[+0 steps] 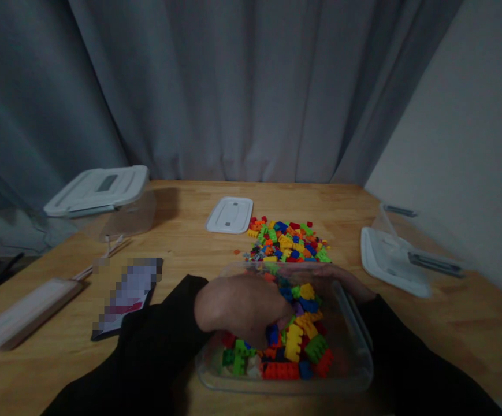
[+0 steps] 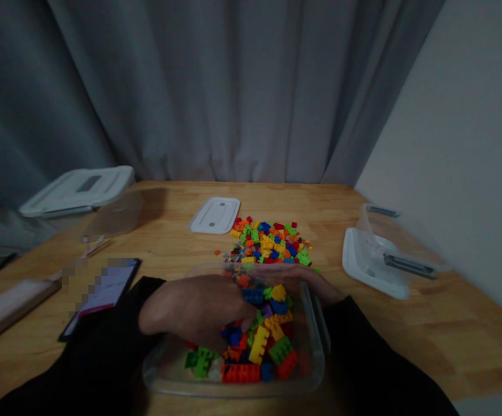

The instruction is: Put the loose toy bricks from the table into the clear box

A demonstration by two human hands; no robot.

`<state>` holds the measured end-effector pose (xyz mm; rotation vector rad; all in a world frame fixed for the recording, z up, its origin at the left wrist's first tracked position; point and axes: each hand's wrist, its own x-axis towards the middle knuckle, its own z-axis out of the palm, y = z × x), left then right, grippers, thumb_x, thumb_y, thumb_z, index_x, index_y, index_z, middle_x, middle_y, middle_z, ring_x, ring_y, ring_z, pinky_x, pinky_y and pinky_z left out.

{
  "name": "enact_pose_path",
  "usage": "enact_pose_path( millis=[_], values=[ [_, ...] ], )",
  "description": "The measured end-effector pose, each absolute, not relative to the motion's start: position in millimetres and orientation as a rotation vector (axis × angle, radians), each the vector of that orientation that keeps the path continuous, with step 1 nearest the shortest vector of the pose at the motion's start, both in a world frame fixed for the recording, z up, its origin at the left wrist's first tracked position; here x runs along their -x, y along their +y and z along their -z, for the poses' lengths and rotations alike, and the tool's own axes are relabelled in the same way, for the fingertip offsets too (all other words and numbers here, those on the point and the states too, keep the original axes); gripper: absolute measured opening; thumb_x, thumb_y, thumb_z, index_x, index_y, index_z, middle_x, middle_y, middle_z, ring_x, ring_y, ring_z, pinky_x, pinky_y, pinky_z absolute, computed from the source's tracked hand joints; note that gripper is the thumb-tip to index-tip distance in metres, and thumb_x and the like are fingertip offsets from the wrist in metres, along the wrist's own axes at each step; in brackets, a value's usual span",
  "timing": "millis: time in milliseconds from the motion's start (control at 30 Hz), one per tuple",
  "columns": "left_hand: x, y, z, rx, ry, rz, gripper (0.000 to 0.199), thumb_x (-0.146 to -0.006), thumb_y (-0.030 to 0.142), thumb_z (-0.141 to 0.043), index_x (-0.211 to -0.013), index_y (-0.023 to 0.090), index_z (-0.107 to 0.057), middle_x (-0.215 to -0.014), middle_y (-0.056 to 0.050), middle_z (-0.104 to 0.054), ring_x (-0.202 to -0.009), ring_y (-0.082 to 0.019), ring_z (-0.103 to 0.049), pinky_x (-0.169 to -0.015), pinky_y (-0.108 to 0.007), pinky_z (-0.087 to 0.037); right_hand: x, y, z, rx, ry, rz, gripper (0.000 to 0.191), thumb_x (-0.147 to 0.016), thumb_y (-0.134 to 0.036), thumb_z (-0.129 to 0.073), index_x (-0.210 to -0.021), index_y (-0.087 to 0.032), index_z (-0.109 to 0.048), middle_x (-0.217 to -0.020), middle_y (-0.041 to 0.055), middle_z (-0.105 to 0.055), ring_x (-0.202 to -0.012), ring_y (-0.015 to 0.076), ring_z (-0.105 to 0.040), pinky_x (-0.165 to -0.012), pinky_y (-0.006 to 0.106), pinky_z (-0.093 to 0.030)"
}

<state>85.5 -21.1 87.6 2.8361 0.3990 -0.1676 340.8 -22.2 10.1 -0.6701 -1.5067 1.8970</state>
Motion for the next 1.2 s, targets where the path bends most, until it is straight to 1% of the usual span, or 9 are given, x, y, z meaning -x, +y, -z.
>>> enact_pose_path(
  millis=[133, 233, 367, 500, 567, 733, 867, 967, 1200],
  values=[
    [-91.6, -23.5, -93.8, -2.789, 0.46, 0.472, 0.027, -0.082, 0.036, -0.072, -0.107, 0.027, -0.075, -0.09, -0.006, -0.079, -0.077, -0.025, -0.071, -0.056, -0.033, -0.042, -341.5, -20.4, -7.0, 0.665, -1.516, -1.896, 0.053, -0.094, -0.038, -0.048, -0.141, -0.018, -0.063, -0.153, 0.0079, -0.056, -0.147, 0.0284, -0.044, -0.126, 0.048, -0.024],
    [-93.6, -23.0, -94.1, -2.809, 0.447, 0.542, 0.027, -0.084, 0.042, -0.07, -0.102, 0.022, -0.077, -0.085, -0.008, -0.079, -0.073, -0.025, -0.071, -0.053, -0.033, -0.04, -341.2, -20.6, -6.4, 0.662, -1.492, -1.903, 0.052, -0.095, -0.037, -0.048, -0.141, -0.018, -0.064, -0.152, 0.0071, -0.056, -0.148, 0.0285, -0.044, -0.126, 0.048, -0.024],
    [-94.7, -22.7, -90.5, -2.838, 0.429, 0.519, 0.033, -0.083, 0.049, -0.072, -0.097, 0.02, -0.079, -0.079, -0.01, -0.08, -0.068, -0.027, -0.071, -0.049, -0.033, -0.036, -341.3, -22.4, -10.8, 0.686, -1.514, -1.909, 0.05, -0.096, -0.034, -0.046, -0.141, -0.02, -0.064, -0.152, 0.0047, -0.057, -0.148, 0.0266, -0.043, -0.126, 0.045, -0.025],
    [-96.4, -24.8, -89.5, -2.833, 0.443, 0.56, 0.033, -0.077, 0.047, -0.078, -0.102, 0.025, -0.079, -0.083, -0.009, -0.081, -0.072, -0.028, -0.073, -0.05, -0.033, -0.037, -341.7, -22.5, -12.5, 0.681, -1.522, -1.918, 0.05, -0.096, -0.032, -0.046, -0.142, -0.02, -0.063, -0.152, 0.0043, -0.057, -0.147, 0.0258, -0.045, -0.126, 0.042, -0.025],
    [-97.1, -25.9, -89.1, -2.856, 0.431, 0.56, 0.033, -0.075, 0.045, -0.08, -0.1, 0.025, -0.079, -0.083, -0.009, -0.081, -0.072, -0.029, -0.073, -0.049, -0.034, -0.036, -341.8, -21.5, -11.1, 0.668, -1.507, -1.927, 0.051, -0.096, -0.033, -0.046, -0.142, -0.02, -0.063, -0.152, 0.0049, -0.057, -0.147, 0.0262, -0.045, -0.125, 0.043, -0.027],
    [-97.1, -26.3, -87.1, -2.864, 0.393, 0.522, 0.028, -0.078, 0.044, -0.077, -0.097, 0.023, -0.08, -0.081, -0.01, -0.08, -0.07, -0.028, -0.073, -0.047, -0.034, -0.036, -340.9, -18.7, -7.6, 0.693, -1.506, -1.93, 0.052, -0.094, -0.036, -0.05, -0.141, -0.018, -0.063, -0.152, 0.0062, -0.057, -0.147, 0.0271, -0.044, -0.126, 0.043, -0.026],
    [-96.6, -25.8, -86.8, -2.864, 0.394, 0.518, 0.031, -0.074, 0.046, -0.08, -0.096, 0.023, -0.081, -0.077, -0.01, -0.08, -0.064, -0.026, -0.07, -0.046, -0.034, -0.034, -340.2, -18.3, -5.5, 0.681, -1.463, -1.973, 0.053, -0.093, -0.039, -0.05, -0.14, -0.019, -0.064, -0.152, 0.0062, -0.057, -0.147, 0.0277, -0.045, -0.125, 0.044, -0.026],
    [-97.2, -26.1, -88.7, -2.858, 0.408, 0.558, 0.03, -0.074, 0.046, -0.081, -0.096, 0.025, -0.082, -0.075, -0.009, -0.079, -0.063, -0.026, -0.069, -0.047, -0.034, -0.036, -341.3, -18.4, -4.4, 0.662, -1.456, -1.976, 0.053, -0.093, -0.036, -0.051, -0.141, -0.019, -0.063, -0.151, 0.0061, -0.058, -0.146, 0.0274, -0.046, -0.125, 0.044, -0.027],
    [-102.0, -28.0, -97.4, -2.862, 0.403, 0.69, 0.031, -0.078, 0.042, -0.077, -0.102, 0.024, -0.082, -0.082, -0.01, -0.081, -0.069, -0.026, -0.072, -0.051, -0.034, -0.041, -341.3, -21.3, -10.0, 0.651, -1.507, -1.945, 0.051, -0.096, -0.029, -0.044, -0.142, -0.019, -0.062, -0.153, 0.0057, -0.056, -0.146, 0.0259, -0.046, -0.125, 0.043, -0.027]
  ],
)
